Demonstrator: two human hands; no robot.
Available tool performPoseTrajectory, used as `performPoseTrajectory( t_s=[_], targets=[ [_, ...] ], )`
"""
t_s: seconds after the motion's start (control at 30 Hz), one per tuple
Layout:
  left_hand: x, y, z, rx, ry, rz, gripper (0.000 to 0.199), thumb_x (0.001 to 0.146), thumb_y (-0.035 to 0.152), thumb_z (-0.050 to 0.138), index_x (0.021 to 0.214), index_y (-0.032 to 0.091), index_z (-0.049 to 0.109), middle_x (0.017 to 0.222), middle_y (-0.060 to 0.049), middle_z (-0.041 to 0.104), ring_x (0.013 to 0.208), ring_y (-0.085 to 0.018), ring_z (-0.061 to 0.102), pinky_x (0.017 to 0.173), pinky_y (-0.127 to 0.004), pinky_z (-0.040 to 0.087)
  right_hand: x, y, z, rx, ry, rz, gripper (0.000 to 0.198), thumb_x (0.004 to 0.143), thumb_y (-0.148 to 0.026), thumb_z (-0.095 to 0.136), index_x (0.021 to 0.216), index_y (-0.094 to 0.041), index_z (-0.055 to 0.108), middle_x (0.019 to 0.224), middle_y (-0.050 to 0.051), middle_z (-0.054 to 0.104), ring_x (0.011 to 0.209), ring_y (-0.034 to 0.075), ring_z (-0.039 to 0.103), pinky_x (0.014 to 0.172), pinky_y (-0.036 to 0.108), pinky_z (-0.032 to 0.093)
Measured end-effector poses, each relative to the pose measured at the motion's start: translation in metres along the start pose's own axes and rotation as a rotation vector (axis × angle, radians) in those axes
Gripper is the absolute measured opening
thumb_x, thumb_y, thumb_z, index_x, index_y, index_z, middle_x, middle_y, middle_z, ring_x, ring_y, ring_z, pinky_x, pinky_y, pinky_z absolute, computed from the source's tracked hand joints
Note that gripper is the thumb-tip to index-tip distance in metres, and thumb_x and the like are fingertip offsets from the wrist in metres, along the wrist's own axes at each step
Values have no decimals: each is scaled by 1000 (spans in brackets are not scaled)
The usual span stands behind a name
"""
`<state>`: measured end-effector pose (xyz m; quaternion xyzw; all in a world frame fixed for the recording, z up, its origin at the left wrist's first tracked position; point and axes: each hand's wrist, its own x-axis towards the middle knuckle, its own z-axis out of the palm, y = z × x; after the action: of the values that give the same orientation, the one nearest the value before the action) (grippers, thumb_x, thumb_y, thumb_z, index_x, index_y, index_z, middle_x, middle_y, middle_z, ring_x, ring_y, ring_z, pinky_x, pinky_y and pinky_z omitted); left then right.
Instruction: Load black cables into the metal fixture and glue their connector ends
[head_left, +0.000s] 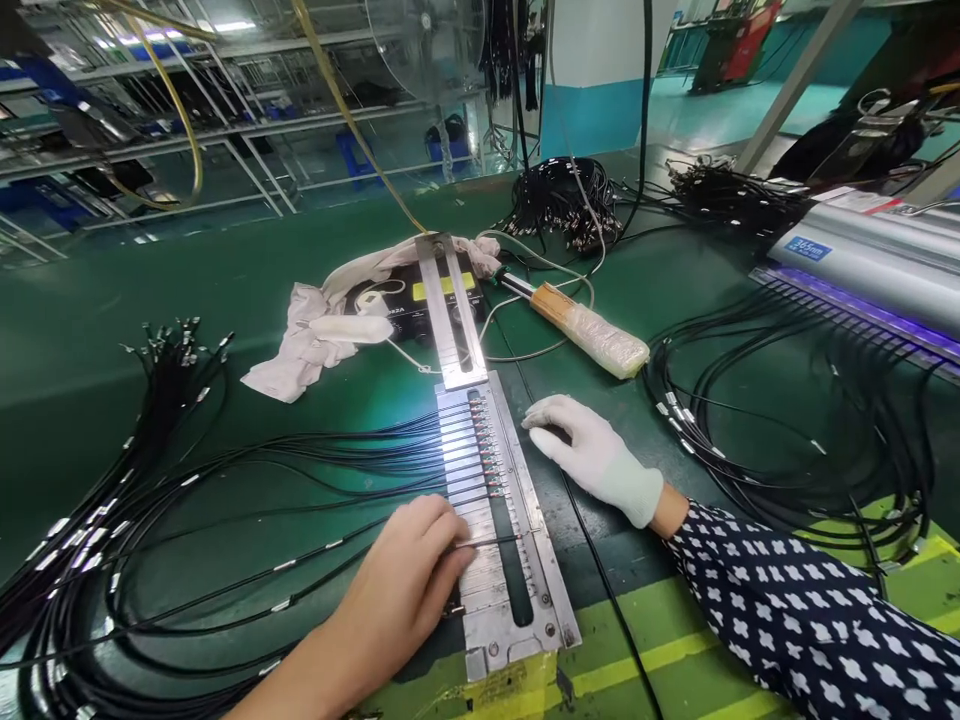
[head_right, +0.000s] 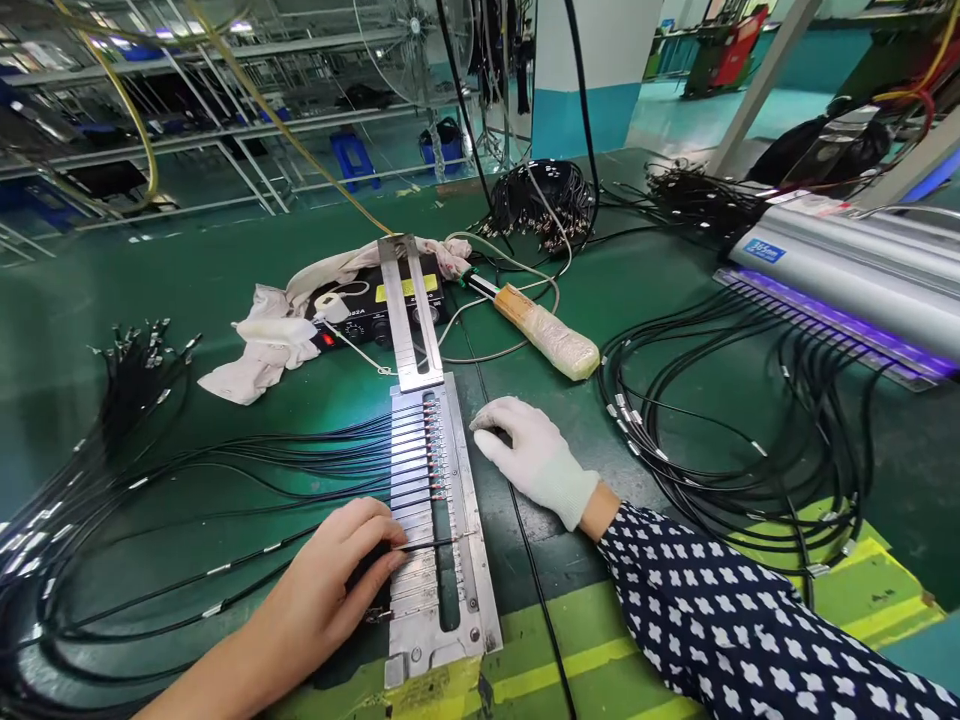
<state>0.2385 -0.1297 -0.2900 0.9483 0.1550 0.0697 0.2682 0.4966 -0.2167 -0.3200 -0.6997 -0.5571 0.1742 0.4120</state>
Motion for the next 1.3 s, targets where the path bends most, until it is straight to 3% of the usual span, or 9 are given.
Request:
performPoseTrajectory(
  t_s=[0.13,0.27,0.47,0.63,0.83,0.97,1.1,1.3],
  targets=[
    [17,-6,6,317,91,223,37,97,10,38,129,20,54,97,-7,56,83,-16,45,70,-28,36,2,-1,0,-10,-8,8,15,95,-24,55,95,-20,69,108,4,67,103,18,62,99,36,47],
    [30,-11,12,454,121,313,37,94,6,40,124,16,58,93,-8,56,82,-17,44,69,-29,36,2,-1,-1,-22,-12,10,14,94,-21,55,95,-21,69,109,2,67,103,18,62,99,36,47],
    [26,-12,-1,244,60,182,24,98,14,44,118,17,58,100,-6,57,87,-14,49,75,-26,43,2,-2,-2,-7,-22,23,14,94,-19,56,96,-21,70,110,2,67,105,18,61,100,36,45],
    [10,-19,-10,269,78,81,19,99,16,46,114,15,56,106,-5,56,96,-12,52,85,-21,44,4,-5,-4,-19,-56,80,12,92,-19,58,95,-22,70,110,-1,66,106,17,60,97,37,45],
    [9,-19,-22,206,21,54,15,99,14,47,110,16,56,104,-2,54,95,-8,51,84,-15,40,3,-4,-4,-18,-52,76,11,92,-20,58,95,-23,69,112,-2,65,108,17,60,98,39,43],
    [6,-17,-27,207,5,93,21,98,11,48,117,15,55,110,-5,51,100,-8,49,88,-15,39,-2,-9,-6,-13,-51,-54,11,94,-24,58,95,-22,69,116,0,62,112,17,57,99,39,41],
    [3,-18,-23,167,-9,64,20,98,11,48,116,16,55,109,-4,52,99,-7,50,88,-14,39,-6,-15,-4,-42,-138,-233,15,95,-28,56,90,-21,69,113,1,61,108,18,57,97,40,38],
    [6,-12,-25,82,43,32,15,98,14,48,110,19,56,105,-1,53,95,-4,52,84,-8,41,-10,-17,1,-3,-136,-224,16,96,-26,55,91,-20,69,112,1,61,106,18,56,95,38,38]
  ],
)
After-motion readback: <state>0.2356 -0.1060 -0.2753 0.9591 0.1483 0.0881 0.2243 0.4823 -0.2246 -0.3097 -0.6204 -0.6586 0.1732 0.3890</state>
